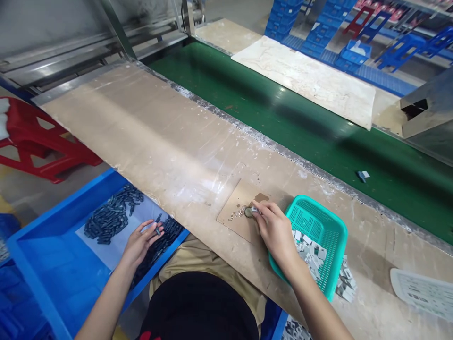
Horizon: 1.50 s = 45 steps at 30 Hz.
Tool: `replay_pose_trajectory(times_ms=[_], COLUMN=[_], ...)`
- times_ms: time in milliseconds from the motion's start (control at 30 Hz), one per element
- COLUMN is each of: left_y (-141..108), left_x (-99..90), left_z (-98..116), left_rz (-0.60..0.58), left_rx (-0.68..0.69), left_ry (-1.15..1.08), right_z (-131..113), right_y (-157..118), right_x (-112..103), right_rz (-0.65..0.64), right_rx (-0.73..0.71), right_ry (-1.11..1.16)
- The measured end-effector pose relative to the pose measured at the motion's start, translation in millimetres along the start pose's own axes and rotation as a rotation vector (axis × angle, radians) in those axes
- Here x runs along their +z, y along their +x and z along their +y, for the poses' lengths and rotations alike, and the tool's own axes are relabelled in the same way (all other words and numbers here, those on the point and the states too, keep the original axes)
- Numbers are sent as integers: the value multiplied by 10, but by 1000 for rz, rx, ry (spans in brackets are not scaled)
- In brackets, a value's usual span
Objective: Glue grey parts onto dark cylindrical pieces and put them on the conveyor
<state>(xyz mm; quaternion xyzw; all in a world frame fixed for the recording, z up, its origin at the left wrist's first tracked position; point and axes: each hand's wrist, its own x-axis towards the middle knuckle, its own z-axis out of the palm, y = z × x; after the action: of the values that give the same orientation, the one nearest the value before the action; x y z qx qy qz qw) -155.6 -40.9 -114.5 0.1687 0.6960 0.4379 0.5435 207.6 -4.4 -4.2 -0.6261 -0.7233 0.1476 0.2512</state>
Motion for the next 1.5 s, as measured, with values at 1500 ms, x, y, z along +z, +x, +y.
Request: replay_pose_trajectory(times_ms=[1500], left_y=[-1168], left_x=[1689], left_z=[566], left_rz=[-529], left_rx=[-86], left_ry=[-505], right_z=[-592], right_y=[-206], right_x=[-171], right_rz=[-107], right_rx=[629], right_ry=[803])
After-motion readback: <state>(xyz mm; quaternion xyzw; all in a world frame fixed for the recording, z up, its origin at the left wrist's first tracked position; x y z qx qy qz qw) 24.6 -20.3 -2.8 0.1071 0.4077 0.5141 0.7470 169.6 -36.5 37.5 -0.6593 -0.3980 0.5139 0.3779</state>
